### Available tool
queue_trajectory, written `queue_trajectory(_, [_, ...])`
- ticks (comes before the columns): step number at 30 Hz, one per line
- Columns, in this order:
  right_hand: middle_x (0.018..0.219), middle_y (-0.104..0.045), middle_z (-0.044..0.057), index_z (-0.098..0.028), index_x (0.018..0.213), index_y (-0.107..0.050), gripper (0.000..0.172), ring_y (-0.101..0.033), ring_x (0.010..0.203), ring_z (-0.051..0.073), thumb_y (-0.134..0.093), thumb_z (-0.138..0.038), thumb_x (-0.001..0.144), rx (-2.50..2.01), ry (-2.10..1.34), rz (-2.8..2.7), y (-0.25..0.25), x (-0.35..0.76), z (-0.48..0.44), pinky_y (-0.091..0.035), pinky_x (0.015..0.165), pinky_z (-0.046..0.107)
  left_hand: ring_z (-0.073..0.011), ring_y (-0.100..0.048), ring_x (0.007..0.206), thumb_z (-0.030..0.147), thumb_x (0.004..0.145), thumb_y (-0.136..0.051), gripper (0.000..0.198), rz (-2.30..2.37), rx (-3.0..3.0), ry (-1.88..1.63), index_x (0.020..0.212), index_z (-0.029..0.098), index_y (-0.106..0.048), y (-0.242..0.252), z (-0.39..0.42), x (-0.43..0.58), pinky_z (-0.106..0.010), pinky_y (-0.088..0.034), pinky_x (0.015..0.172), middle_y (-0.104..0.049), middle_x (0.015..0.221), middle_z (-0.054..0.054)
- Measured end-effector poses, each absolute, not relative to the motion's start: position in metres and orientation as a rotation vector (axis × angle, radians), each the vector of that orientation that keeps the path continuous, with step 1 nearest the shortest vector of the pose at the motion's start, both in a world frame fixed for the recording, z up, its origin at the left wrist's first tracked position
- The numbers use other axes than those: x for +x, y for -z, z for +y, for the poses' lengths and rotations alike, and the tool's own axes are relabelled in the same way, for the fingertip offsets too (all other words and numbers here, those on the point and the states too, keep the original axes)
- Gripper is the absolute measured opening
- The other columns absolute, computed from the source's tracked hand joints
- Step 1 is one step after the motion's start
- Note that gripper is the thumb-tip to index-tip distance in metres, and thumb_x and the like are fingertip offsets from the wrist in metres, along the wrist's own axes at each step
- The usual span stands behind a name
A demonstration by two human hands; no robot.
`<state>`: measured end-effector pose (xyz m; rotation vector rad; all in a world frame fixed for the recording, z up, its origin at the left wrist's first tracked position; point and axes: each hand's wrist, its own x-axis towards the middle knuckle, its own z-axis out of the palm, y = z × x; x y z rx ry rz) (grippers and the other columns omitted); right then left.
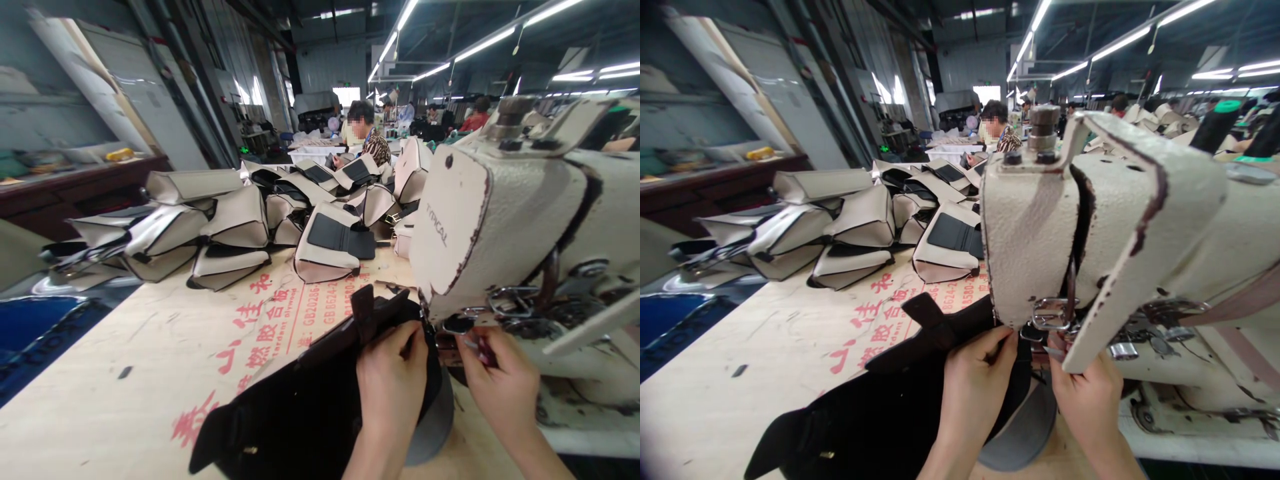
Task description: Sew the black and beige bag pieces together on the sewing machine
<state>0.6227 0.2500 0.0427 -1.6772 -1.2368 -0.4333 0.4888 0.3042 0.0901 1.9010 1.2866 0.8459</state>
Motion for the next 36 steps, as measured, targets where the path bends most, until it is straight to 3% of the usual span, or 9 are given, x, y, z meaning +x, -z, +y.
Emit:
queue_trajectory(14, [0.055,-0.050,0.001,-0.016,0.069,-0.054,0.031,-0.046,0.051,0.014,-0.053,-0.042,0.086,-1.671,0.487,-1.261,-0.044,0.621,0.253,-0.034,0.051,0.023,-0.0133,-0.063,0.079,0.028,0.085,-0.048,0.023,1.267,1.911,-0.760,0.092,0.026,-0.069,-0.091,0.308,0.488,-0.017,-0.042,0.062,-0.071,0.093,0.003])
queue_trajectory(26, [0.056,-0.055,0.000,-0.017,0.071,-0.059,0.026,-0.048,0.047,0.011,-0.054,-0.038,0.085,-1.656,0.526,-1.316,-0.040,0.626,0.253,-0.036,0.052,0.022,-0.0144,-0.065,0.074,0.028,0.084,-0.046,0.025,1.354,2.050,-0.675,0.091,0.027,-0.070,-0.096,0.310,0.489,-0.017,-0.039,0.056,-0.072,0.087,0.000])
queue_trajectory(36, [0.067,-0.062,0.004,-0.017,0.082,-0.060,0.012,-0.054,0.056,0.015,-0.054,-0.027,0.083,-1.643,0.473,-1.355,-0.033,0.629,0.250,-0.040,0.056,0.024,-0.0161,-0.066,0.072,0.026,0.086,-0.045,0.026,1.352,2.160,-0.652,0.088,0.027,-0.070,-0.101,0.309,0.488,-0.018,-0.042,0.059,-0.072,0.081,-0.002])
